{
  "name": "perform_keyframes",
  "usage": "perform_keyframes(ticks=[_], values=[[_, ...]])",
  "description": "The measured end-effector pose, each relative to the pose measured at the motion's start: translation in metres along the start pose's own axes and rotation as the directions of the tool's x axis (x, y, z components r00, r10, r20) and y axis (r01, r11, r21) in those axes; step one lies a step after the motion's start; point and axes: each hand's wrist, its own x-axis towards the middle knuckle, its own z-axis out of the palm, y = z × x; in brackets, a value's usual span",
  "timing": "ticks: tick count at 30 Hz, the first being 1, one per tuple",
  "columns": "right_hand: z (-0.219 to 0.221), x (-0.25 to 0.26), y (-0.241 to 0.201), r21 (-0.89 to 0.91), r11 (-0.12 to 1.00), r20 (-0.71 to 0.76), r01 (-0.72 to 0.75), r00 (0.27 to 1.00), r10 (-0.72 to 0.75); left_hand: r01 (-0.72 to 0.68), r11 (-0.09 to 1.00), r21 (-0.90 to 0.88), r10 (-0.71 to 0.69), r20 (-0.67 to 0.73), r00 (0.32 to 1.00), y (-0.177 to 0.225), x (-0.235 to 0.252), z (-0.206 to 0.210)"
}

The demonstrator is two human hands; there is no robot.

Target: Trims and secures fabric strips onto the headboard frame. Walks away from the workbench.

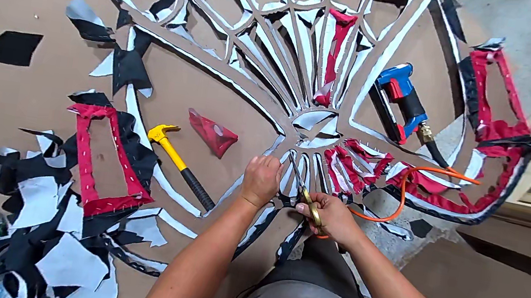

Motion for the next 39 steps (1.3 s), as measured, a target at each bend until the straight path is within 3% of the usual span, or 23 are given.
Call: perform_keyframes(ticks=[6, 9, 12, 15, 19, 24, 39], values=[[0.008, -0.01, -0.002, -0.035, 0.999, -0.041, -0.033, 0.999, 0.031, -0.013, 1.0, 0.009, 0.013, -0.033, 0.999, -0.001, 0.0, 0.002], [0.029, -0.028, 0.004, 0.205, 0.978, 0.079, -0.038, 0.997, 0.022, 0.01, 1.0, -0.003, -0.01, -0.026, 1.0, -0.001, 0.002, 0.0], [0.055, -0.039, 0.001, 0.481, 0.876, 0.17, -0.026, 0.983, -0.064, 0.041, 0.998, -0.041, -0.041, -0.023, 0.999, -0.002, 0.003, -0.001], [0.078, -0.03, -0.009, 0.593, 0.805, 0.099, 0.039, 0.988, -0.121, 0.081, 0.993, -0.09, -0.082, -0.009, 0.997, -0.002, 0.003, -0.004], [0.106, -0.018, -0.02, 0.688, 0.721, -0.052, 0.082, 0.997, -0.063, 0.091, 0.989, -0.116, -0.094, -0.019, 0.995, -0.003, 0.004, -0.004], [0.12, -0.01, -0.023, 0.723, 0.686, -0.123, 0.085, 0.992, 0.006, 0.083, 0.988, -0.129, -0.088, -0.038, 0.995, -0.004, 0.003, -0.002], [0.125, -0.001, -0.025, 0.671, 0.733, -0.205, 0.113, 0.978, 0.036, 0.078, 0.984, -0.158, -0.086, -0.046, 0.995, -0.006, 0.003, -0.002]])
